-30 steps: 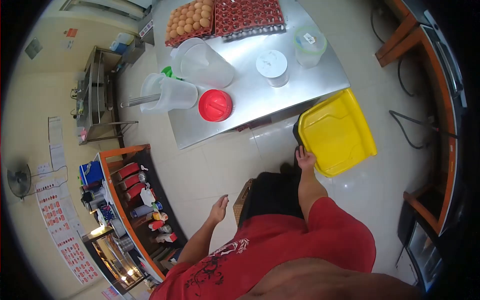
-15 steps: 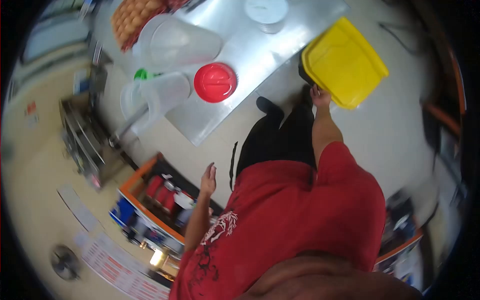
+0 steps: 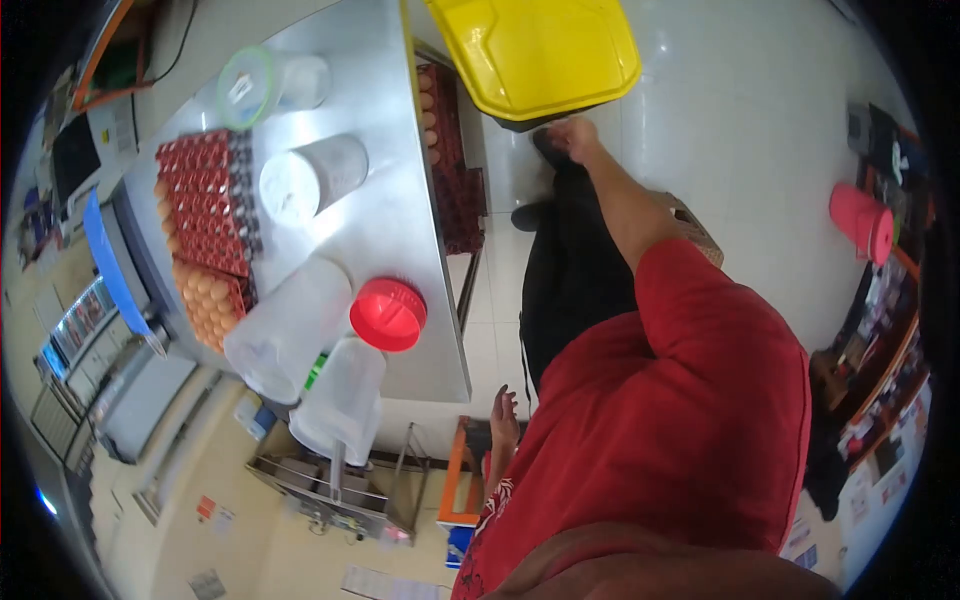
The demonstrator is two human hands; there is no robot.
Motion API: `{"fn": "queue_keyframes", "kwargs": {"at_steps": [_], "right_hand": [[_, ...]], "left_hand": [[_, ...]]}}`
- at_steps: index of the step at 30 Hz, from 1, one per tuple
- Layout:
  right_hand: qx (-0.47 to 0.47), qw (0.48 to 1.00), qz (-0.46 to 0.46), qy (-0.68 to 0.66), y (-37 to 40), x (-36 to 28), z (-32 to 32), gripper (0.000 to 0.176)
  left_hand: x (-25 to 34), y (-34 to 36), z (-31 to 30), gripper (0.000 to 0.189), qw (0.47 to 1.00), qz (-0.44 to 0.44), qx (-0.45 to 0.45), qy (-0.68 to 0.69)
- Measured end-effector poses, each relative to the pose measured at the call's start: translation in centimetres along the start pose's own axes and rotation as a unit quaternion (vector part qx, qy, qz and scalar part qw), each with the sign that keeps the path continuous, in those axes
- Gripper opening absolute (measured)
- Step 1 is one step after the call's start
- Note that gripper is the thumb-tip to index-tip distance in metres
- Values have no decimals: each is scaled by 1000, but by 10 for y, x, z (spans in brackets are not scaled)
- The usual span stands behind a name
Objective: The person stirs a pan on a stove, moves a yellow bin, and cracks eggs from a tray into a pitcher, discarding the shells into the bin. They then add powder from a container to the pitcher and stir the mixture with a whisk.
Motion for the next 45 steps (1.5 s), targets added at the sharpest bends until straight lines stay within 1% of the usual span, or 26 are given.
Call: {"fn": "queue_keyframes", "kwargs": {"at_steps": [1, 2, 3, 4, 5, 7, 9, 10, 11, 12, 13, 14, 15, 17, 20, 23, 26, 29, 32, 35, 38, 41, 44, 45], "right_hand": [[-8, 997, 42, 60, -7, 23, -5, 26], [-24, 989, 133, 57, 0, 47, 1, 23], [-60, 974, 213, 41, -13, 81, 3, 20], [-94, 968, 180, 150, 14, 90, 32, 22], [-126, 947, 145, 255, 40, 97, 70, 25], [-243, 942, 31, 228, 11, 137, 107, 31], [-277, 931, -124, 204, 9, 142, 169, 37], [-289, 949, -70, 105, -10, 153, 186, 43], [-299, 954, -15, 5, -27, 162, 200, 51], [-254, 960, -48, 107, -35, 172, 213, 56], [-209, 952, -80, 208, -35, 174, 229, 61], [-169, 956, -74, 227, -31, 166, 239, 63], [-129, 959, -66, 244, -27, 159, 248, 66], [-60, 991, 32, 111, 12, 127, 265, 66], [-101, 990, 17, 96, 27, 118, 265, 71], [-151, 985, 2, 80, 10, 139, 258, 71], [-273, 952, -7, 140, 1, 142, 254, 72], [-291, 949, -10, 123, 0, 133, 249, 67], [-304, 952, 29, 31, -9, 141, 249, 65], [-311, 940, 92, 107, -24, 136, 243, 68], [-311, 934, 147, 99, -24, 130, 238, 67], [-352, 912, 186, 98, -48, 147, 245, 65], [-337, 898, 228, 166, -65, 152, 245, 60], [-341, 898, 220, 168, -69, 153, 244, 59]], "left_hand": [[15, 4, -7, 67, 1000, -2, 5, 4], [31, 6, -11, 68, 1000, -4, 10, 11], [43, 7, -11, 69, 1000, -7, 17, 20], [48, 4, -9, 68, 1000, -15, 4, 25], [49, 2, -7, 68, 999, -24, -8, 29], [47, 5, 0, 66, 998, -43, -17, 41], [34, 10, 10, 65, 994, -67, -9, 83], [24, 13, 16, 65, 991, -80, -3, 106], [-1, 13, 23, 65, 993, -59, 0, 105], [-26, 11, 28, 64, 993, 83, 12, 79], [-49, 8, 32, 63, 973, 225, 24, 50], [-28, 21, 30, 61, 997, 49, 6, 62], [10, 35, 26, 59, 988, -130, -5, 88], [44, 40, 28, 59, 991, -118, -10, 63], [72, 35, 24, 59, 995, -93, -16, 16], [92, 33, 24, 58, 997, -71, -22, -17], [111, 27, 26, 56, 998, -48, -26, -25], [111, 25, 24, 56, 998, -54, -30, -18], [107, 23, 22, 56, 997, -67, -36, -4], [102, 24, 21, 56, 996, -82, -42, 10], [98, 26, 22, 56, 994, -96, -46, 27], [94, 23, 20, 56, 992, -106, -50, 39], [91, 24, 19, 56, 991, -115, -53, 51], [91, 22, 20, 56, 990, -116, -54, 55]]}}
Point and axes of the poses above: each hand's wrist, its own y-axis away from the middle knuckle, its own z-axis out of the palm, x = y × z, the point moved 1 cm from there along -y, towards the middle knuckle, and after that the axes turned 15 degrees about -y, right-handed, at the moved point
